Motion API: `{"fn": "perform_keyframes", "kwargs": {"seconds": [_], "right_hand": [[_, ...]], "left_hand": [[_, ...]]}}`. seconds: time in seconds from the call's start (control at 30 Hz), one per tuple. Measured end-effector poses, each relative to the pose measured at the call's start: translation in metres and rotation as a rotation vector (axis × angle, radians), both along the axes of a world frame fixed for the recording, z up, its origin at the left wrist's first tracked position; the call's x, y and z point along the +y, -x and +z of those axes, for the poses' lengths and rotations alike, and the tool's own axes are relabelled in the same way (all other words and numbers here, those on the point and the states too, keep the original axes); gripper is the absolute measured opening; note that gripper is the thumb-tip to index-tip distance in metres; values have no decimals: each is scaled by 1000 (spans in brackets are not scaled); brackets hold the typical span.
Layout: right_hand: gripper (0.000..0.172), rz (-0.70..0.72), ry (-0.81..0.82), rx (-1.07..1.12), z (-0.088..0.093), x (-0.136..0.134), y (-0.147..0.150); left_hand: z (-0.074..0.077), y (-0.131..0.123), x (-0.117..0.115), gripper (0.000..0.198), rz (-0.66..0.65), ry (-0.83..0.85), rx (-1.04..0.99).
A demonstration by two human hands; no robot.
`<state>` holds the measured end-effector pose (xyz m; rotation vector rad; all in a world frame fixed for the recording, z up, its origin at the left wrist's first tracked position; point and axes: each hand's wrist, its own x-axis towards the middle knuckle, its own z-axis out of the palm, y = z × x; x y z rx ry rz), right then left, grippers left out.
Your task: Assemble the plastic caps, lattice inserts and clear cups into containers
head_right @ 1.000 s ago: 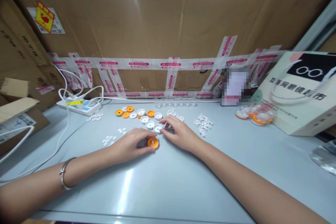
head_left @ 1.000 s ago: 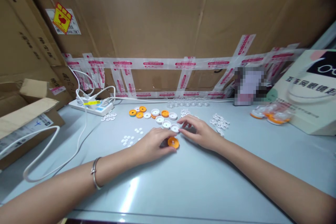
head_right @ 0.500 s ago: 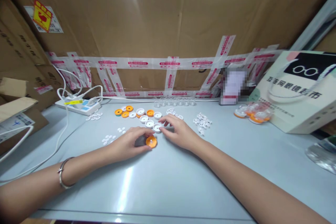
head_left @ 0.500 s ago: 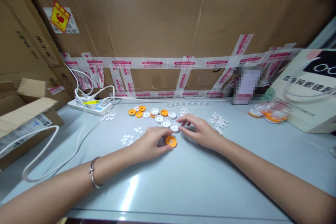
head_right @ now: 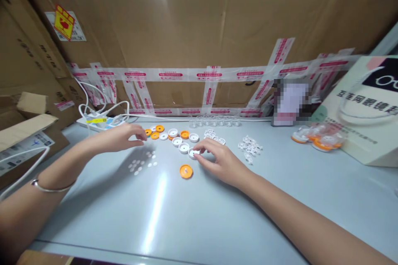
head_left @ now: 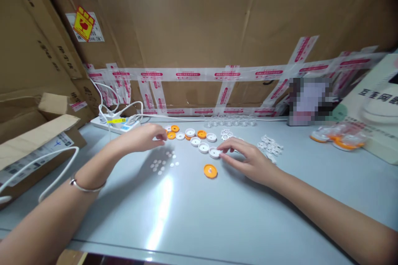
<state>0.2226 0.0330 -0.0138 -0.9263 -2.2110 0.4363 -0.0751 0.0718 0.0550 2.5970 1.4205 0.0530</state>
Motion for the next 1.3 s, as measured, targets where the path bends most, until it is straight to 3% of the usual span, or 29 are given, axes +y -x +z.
{"fn": "perform_keyframes", "kwargs": {"seconds": [0.1, 0.3, 0.53, 0.83, 1.0, 1.1, 1.17, 1.23, 1.3], "right_hand": [[15, 5, 2, -6, -2, 1, -1], [18, -9, 22, -26, -5, 2, -4], [17, -6, 32, -29, -5, 4, -5], [17, -12, 47, -30, -3, 3, -4], [17, -13, 70, -38, -2, 3, -5], [17, -29, 116, -85, 0, -1, -2], [16, -48, 172, -146, 0, -6, 3], [20, -70, 230, -208, 1, -13, 10], [29, -91, 274, -242, 0, -19, 16]], "left_hand": [[5, 29, 12, 19, 165, 90, 217], [8, 65, 22, 14, 287, 176, 274], [8, 50, 13, 11, 260, 386, 319], [-3, 35, 11, 11, 269, 411, 390], [5, 36, 7, 13, 261, 346, 400], [12, 24, 1, 13, 220, 153, 277], [10, 8, -7, 13, 109, -1, 93], [0, -14, -16, 12, -37, -118, -121], [-17, -36, -26, 11, -140, -126, -287]]}}
